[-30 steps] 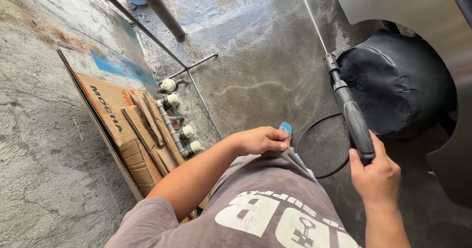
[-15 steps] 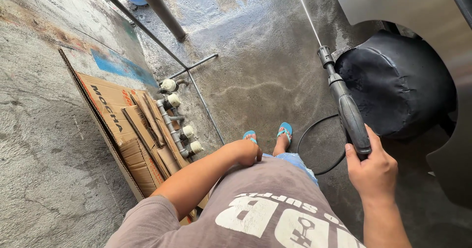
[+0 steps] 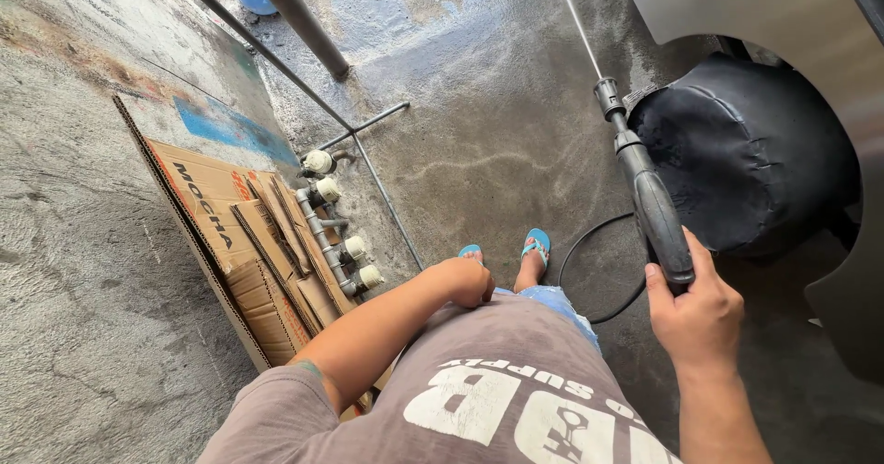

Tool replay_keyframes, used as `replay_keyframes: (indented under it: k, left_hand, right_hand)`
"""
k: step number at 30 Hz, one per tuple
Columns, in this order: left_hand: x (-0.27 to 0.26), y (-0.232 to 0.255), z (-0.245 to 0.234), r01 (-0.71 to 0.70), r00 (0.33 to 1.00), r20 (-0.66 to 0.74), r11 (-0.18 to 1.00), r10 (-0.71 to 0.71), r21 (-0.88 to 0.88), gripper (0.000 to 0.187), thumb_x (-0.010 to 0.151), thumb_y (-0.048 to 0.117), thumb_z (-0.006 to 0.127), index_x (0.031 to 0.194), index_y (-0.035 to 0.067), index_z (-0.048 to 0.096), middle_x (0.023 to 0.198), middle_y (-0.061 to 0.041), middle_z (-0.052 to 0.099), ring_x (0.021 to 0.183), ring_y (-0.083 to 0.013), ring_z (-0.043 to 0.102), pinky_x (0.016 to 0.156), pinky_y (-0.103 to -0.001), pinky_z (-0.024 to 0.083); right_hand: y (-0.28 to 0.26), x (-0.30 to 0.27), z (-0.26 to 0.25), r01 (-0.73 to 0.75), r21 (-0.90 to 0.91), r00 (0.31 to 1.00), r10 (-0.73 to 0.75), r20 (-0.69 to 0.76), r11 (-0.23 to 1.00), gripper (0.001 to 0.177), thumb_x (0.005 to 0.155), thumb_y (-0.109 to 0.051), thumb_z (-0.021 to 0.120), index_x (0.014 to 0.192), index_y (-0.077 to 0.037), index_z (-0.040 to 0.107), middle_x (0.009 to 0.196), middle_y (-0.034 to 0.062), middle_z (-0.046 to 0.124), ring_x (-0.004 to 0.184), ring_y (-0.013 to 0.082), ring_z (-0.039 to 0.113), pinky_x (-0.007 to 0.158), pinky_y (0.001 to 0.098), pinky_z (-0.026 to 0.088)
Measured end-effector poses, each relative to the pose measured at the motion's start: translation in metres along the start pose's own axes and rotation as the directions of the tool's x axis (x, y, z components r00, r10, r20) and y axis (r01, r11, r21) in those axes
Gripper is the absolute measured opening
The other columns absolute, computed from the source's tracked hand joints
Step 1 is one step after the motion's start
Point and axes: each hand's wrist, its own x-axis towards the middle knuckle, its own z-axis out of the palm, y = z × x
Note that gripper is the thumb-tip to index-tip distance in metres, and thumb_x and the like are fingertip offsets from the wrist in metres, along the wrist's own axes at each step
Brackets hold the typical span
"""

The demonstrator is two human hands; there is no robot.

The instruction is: The person is using a pressure washer to clean a vehicle and the surrounding concrete floor.

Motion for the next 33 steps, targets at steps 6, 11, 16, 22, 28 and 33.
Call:
replay_keyframes:
  k: [6,11,16,22,28,33]
  left_hand:
    - [-0.001,0.002,-0.002,-0.017,1.0,-0.001,0.998,0.017,0.06,0.043,0.085,0.015,0.06,0.122,0.029,0.075,0.129,-0.016,0.069,0.129,-0.0406,0.058,0.116,-0.045,0.039]
    - [-0.001,0.003,-0.005,-0.006,1.0,0.014,0.996,0.005,0.087,0.041,0.087,0.017,0.059,0.123,0.03,0.075,0.133,-0.018,0.066,0.131,-0.0424,0.056,0.116,-0.043,0.04]
    - [0.002,0.003,-0.004,-0.016,0.999,0.033,0.993,0.012,0.115,0.041,0.09,0.018,0.056,0.125,0.03,0.074,0.135,-0.02,0.064,0.13,-0.044,0.056,0.116,-0.044,0.04]
    - [0.001,0.002,-0.005,-0.021,1.0,0.02,0.993,0.018,0.118,0.04,0.09,0.018,0.057,0.124,0.029,0.075,0.135,-0.02,0.065,0.132,-0.0442,0.055,0.118,-0.043,0.038]
    - [0.0,0.003,-0.003,-0.002,1.0,0.003,0.993,0.002,0.118,0.039,0.091,0.02,0.057,0.123,0.031,0.075,0.136,-0.02,0.064,0.132,-0.044,0.054,0.119,-0.044,0.036]
    - [-0.001,0.002,-0.002,0.011,1.0,0.004,0.995,-0.011,0.096,0.038,0.091,0.021,0.057,0.123,0.031,0.075,0.137,-0.021,0.062,0.133,-0.0436,0.054,0.118,-0.043,0.037]
  right_hand:
    - [-0.003,0.003,-0.007,0.014,0.015,1.0,-0.014,0.002,1.0,0.055,0.092,-0.018,0.076,0.144,-0.009,0.062,0.113,0.021,0.073,0.099,0.0367,0.073,0.085,0.0423,0.058]
    - [-0.005,0.002,-0.005,-0.003,0.008,0.999,0.003,0.032,1.0,0.056,0.091,-0.018,0.077,0.144,-0.01,0.062,0.109,0.0206,0.074,0.096,0.0365,0.073,0.083,0.0426,0.058]
    - [-0.01,0.004,-0.005,-0.005,0.021,0.999,0.004,0.034,1.0,0.056,0.091,-0.018,0.076,0.144,-0.01,0.061,0.11,0.0209,0.073,0.095,0.0366,0.074,0.082,0.0423,0.059]
    - [-0.015,0.009,-0.002,0.012,0.011,0.999,-0.013,0.049,1.0,0.057,0.09,-0.018,0.076,0.144,-0.009,0.061,0.11,0.0214,0.074,0.094,0.0371,0.074,0.081,0.0426,0.059]
    - [-0.018,0.014,-0.003,0.043,0.036,0.998,-0.045,0.051,0.998,0.057,0.091,-0.017,0.075,0.145,-0.008,0.061,0.112,0.0214,0.073,0.097,0.0369,0.074,0.083,0.0418,0.059]
    - [-0.012,0.013,-0.006,0.043,0.036,0.998,-0.045,0.034,0.998,0.055,0.091,-0.017,0.076,0.144,-0.009,0.062,0.113,0.0214,0.073,0.099,0.0372,0.074,0.085,0.0424,0.059]
